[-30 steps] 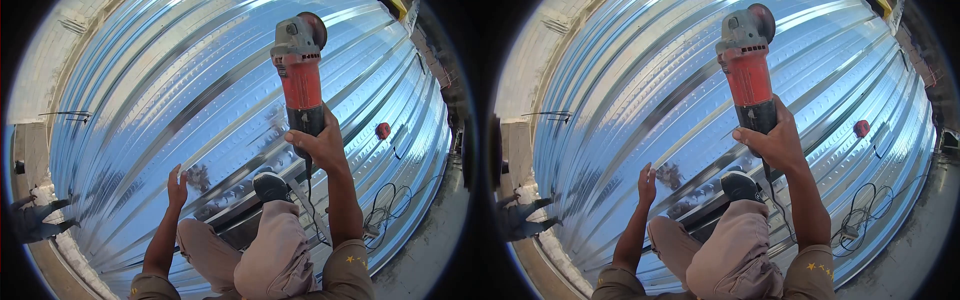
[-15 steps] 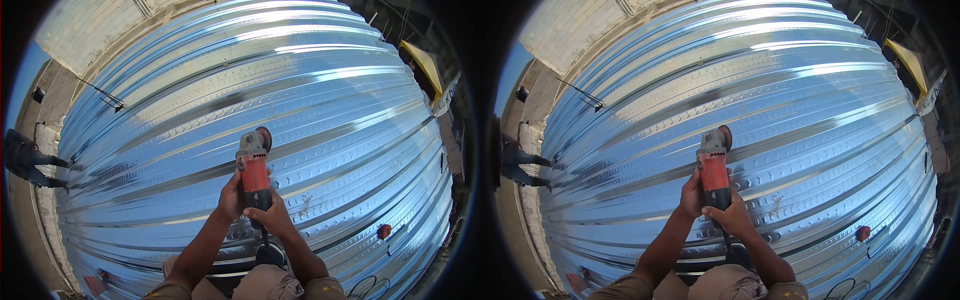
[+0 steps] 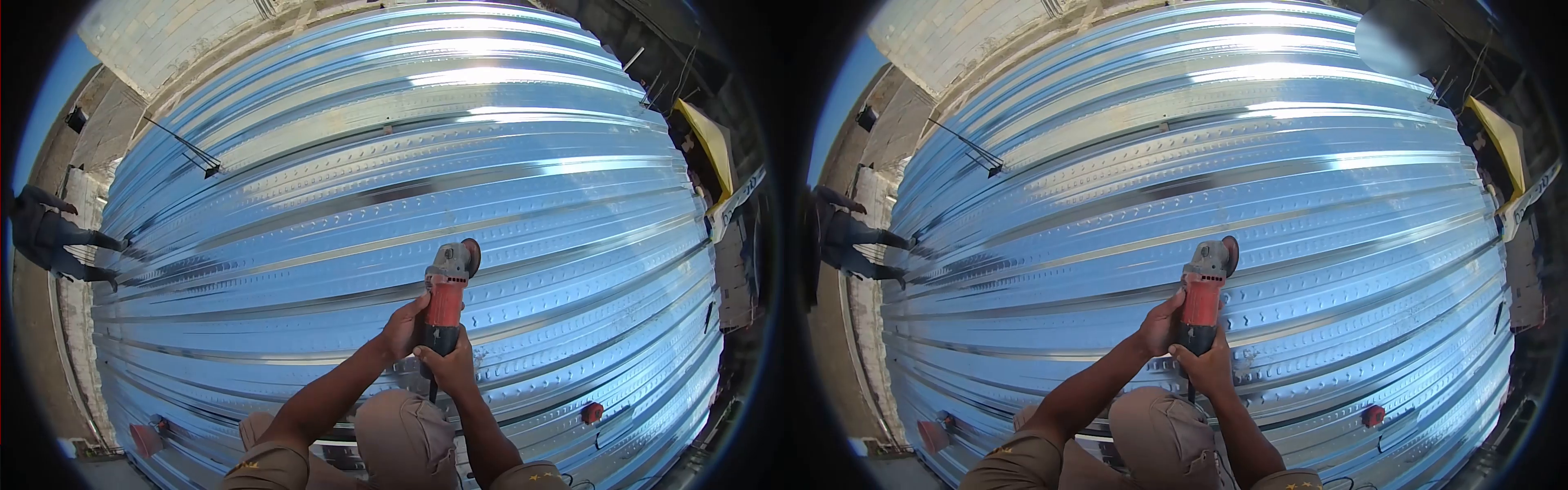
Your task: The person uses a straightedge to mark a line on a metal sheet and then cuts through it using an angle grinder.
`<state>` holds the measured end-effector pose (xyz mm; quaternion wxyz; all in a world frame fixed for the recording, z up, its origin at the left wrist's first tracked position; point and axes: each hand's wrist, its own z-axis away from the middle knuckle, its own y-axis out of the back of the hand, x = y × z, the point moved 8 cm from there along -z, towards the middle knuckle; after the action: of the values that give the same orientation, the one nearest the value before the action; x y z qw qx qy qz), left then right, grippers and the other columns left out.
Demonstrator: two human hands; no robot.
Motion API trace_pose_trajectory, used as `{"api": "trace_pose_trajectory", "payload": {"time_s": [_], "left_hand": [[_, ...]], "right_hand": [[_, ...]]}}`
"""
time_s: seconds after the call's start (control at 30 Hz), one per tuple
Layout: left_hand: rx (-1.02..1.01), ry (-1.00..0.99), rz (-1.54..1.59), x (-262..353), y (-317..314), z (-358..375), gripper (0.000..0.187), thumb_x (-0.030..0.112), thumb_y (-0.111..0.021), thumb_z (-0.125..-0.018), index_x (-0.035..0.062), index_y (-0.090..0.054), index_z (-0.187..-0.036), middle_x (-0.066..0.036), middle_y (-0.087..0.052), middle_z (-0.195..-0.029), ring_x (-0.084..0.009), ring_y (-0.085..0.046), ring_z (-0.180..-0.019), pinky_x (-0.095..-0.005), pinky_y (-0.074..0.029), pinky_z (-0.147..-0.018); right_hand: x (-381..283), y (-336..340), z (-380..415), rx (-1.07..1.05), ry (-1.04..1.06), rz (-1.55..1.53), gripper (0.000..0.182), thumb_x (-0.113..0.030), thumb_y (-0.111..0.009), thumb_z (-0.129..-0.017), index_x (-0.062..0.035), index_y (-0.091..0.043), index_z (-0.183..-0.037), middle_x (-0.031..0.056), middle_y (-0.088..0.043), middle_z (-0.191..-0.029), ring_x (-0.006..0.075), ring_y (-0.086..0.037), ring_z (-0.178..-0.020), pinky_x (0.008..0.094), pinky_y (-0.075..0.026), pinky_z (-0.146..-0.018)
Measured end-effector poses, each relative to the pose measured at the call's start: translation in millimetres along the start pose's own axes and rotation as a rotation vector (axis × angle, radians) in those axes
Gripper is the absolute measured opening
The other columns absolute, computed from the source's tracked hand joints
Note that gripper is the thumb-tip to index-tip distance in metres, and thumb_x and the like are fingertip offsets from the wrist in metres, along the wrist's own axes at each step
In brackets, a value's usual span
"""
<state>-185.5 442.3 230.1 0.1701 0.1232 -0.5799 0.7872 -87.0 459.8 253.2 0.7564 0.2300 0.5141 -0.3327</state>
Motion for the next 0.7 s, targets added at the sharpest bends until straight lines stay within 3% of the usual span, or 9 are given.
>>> {"api": "trace_pose_trajectory", "payload": {"time_s": [0.07,0.27,0.4,0.47,0.53,0.57,0.67,0.7], "left_hand": [[-0.013,-0.007,-0.075,23,-21,-14,0.068,0.053,-0.05,-0.101,0.0021,-0.04,-0.146,-0.017,-0.057,-0.133,-0.0245,-0.06,-0.12,-0.0395,-0.05,-0.102],[-0.092,-0.056,-0.102,71,-60,-32,0.063,0.055,-0.041,-0.103,0.0042,-0.046,-0.14,-0.017,-0.063,-0.121,-0.0216,-0.065,-0.109,-0.0368,-0.056,-0.094],[-0.1,-0.097,-0.111,87,-67,-37,0.063,0.056,-0.034,-0.105,0.005,-0.047,-0.138,-0.017,-0.063,-0.119,-0.0215,-0.065,-0.108,-0.0373,-0.056,-0.094],[-0.033,-0.142,-0.108,99,-63,-41,0.062,0.056,-0.031,-0.105,0.0049,-0.049,-0.136,-0.015,-0.065,-0.116,-0.0198,-0.067,-0.102,-0.0347,-0.058,-0.088],[-0.042,-0.116,-0.178,112,-64,-40,0.065,0.059,-0.028,-0.105,0.0053,-0.048,-0.136,-0.013,-0.065,-0.115,-0.0192,-0.066,-0.102,-0.0349,-0.056,-0.091],[-0.034,-0.087,-0.236,118,-61,-42,0.067,0.061,-0.028,-0.104,0.0056,-0.047,-0.137,-0.013,-0.063,-0.119,-0.0208,-0.064,-0.108,-0.037,-0.054,-0.096],[-0.022,-0.016,-0.329,136,-36,-50,0.069,0.064,-0.029,-0.103,0.0074,-0.047,-0.138,-0.011,-0.061,-0.124,-0.0212,-0.059,-0.117,-0.039,-0.048,-0.103],[-0.005,-0.011,-0.402,146,-27,-53,0.068,0.064,-0.03,-0.103,0.0083,-0.048,-0.138,-0.01,-0.061,-0.124,-0.0207,-0.059,-0.117,-0.0387,-0.047,-0.103]], "right_hand": [[-23,7,-7,0.1,-0.014,0.039,0.07,-0.025,-0.086,-0.069,0.0055,-0.049,-0.119,0.0155,-0.064,-0.095,0.0241,-0.065,-0.084,0.0372,-0.054,-0.075],[-98,-4,-23,0.189,0.102,0.119,0.065,-0.022,-0.084,-0.07,0.0042,-0.047,-0.116,0.0152,-0.063,-0.091,0.0246,-0.066,-0.076,0.0372,-0.054,-0.069],[-110,-6,-36,0.212,0.078,0.172,0.062,-0.024,-0.084,-0.068,0.0043,-0.051,-0.111,0.0157,-0.062,-0.093,0.0242,-0.065,-0.078,0.0368,-0.054,-0.07],[-112,-9,-51,0.202,0.065,0.216,0.063,-0.024,-0.084,-0.067,0.0045,-0.051,-0.112,0.0165,-0.062,-0.095,0.0248,-0.065,-0.08,0.0374,-0.054,-0.071],[-119,-11,-64,0.235,0.152,0.262,0.064,-0.024,-0.084,-0.066,0.0046,-0.051,-0.114,0.0162,-0.063,-0.093,0.0248,-0.065,-0.078,0.0373,-0.054,-0.069],[-113,-9,-79,0.29,0.318,0.357,0.065,-0.023,-0.083,-0.066,0.005,-0.051,-0.116,0.0157,-0.063,-0.092,0.0246,-0.066,-0.076,0.0369,-0.054,-0.068],[-118,-23,-107,0.22,0.161,0.323,0.066,-0.021,-0.082,-0.067,0.0054,-0.05,-0.118,0.0172,-0.064,-0.095,0.0267,-0.066,-0.08,0.0381,-0.054,-0.071],[-116,-31,-119,0.187,0.097,0.266,0.067,-0.02,-0.081,-0.069,0.0062,-0.049,-0.121,0.0196,-0.064,-0.101,0.0295,-0.067,-0.088,0.0396,-0.054,-0.079]]}}
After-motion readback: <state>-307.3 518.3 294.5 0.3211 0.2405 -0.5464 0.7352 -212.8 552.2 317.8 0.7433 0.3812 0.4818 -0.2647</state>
